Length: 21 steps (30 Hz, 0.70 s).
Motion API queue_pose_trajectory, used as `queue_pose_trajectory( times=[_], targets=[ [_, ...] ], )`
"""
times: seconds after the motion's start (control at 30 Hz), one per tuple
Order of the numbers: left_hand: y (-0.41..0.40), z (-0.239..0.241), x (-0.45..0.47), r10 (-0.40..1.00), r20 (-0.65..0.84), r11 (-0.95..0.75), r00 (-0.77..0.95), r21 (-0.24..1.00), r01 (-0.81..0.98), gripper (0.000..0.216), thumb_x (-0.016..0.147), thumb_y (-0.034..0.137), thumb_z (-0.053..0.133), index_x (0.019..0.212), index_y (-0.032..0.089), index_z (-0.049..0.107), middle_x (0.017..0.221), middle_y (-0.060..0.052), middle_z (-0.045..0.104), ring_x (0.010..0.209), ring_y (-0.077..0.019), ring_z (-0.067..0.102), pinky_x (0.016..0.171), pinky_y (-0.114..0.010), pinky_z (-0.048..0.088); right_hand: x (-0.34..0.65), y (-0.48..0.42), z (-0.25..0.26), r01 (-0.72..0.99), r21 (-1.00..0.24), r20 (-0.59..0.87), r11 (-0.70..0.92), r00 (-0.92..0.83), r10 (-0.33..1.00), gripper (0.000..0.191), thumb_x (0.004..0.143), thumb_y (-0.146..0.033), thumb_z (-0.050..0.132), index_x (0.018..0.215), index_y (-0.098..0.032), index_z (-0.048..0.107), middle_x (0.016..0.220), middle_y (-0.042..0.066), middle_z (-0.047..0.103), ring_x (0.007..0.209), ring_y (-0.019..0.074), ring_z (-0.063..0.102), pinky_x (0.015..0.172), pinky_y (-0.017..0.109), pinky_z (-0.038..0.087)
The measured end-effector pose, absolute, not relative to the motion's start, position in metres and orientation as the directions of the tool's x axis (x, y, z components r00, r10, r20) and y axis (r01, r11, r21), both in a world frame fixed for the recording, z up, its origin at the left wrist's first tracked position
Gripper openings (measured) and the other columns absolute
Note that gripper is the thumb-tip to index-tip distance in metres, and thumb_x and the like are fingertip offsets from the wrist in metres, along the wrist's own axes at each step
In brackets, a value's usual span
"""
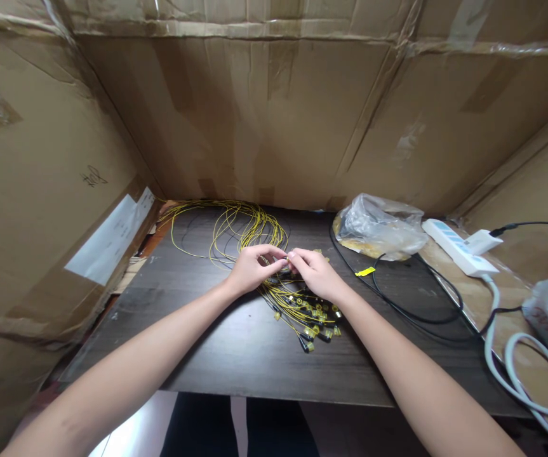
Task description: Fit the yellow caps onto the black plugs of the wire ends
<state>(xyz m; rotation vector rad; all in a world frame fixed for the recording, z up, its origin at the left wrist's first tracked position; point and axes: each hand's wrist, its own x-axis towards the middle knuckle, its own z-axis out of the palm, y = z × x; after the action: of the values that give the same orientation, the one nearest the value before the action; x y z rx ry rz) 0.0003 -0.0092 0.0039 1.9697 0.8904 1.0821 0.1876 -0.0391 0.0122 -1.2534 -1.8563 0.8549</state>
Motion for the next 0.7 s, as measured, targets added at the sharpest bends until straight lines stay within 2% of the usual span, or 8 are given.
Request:
queue_pose_trajectory(
  times=[0.1,0.3,0.53,0.7],
  targets=[
    [-0.0101,0.0056,0.0008,0.815,0.399,-0.522,0.42,0.821,0.232,0.014,0.083,0.028,0.071,0.087,0.015,0.075,0.081,-0.004,0.076,0.063,-0.0114,0.063,0.059,-0.021,0.051,0.1875,-0.0383,0.0106,0.455,-0.839,0.194,0.3,-0.265,0.944,0.043,0.099,-0.044,0.038,0.067,-0.019,0.05,0.064,-0.001,0.051,0.063,0.0148,0.048,0.063,0.028,0.037],
    [-0.0091,0.0046,0.0004,0.83,0.388,-0.505,0.4,0.828,0.245,0.014,0.084,0.027,0.069,0.089,0.015,0.074,0.081,-0.004,0.075,0.064,-0.0115,0.063,0.059,-0.021,0.051,0.1878,-0.04,0.0146,0.422,-0.846,0.251,0.327,-0.227,0.941,0.02,0.091,-0.038,0.055,0.084,-0.019,0.058,0.075,-0.001,0.058,0.069,0.0149,0.052,0.065,0.027,0.039],
    [-0.0093,0.0038,0.0003,0.808,0.396,-0.526,0.436,0.819,0.231,0.014,0.084,0.027,0.07,0.09,0.015,0.075,0.082,-0.004,0.075,0.065,-0.0118,0.064,0.061,-0.022,0.051,0.1887,-0.0374,0.0107,0.415,-0.868,0.17,0.273,-0.269,0.948,0.043,0.098,-0.046,0.041,0.066,-0.019,0.051,0.062,-0.001,0.051,0.062,0.0145,0.047,0.061,0.028,0.037],
    [-0.0094,0.0042,0.0003,0.823,0.379,-0.507,0.423,0.827,0.244,0.017,0.084,0.03,0.07,0.09,0.014,0.074,0.082,-0.004,0.074,0.065,-0.0123,0.064,0.06,-0.022,0.05,0.1884,-0.0377,0.0111,0.374,-0.887,0.193,0.269,-0.229,0.954,0.027,0.09,-0.046,0.055,0.085,-0.019,0.059,0.075,0.0,0.058,0.069,0.0159,0.052,0.065,0.028,0.04]
  ],
)
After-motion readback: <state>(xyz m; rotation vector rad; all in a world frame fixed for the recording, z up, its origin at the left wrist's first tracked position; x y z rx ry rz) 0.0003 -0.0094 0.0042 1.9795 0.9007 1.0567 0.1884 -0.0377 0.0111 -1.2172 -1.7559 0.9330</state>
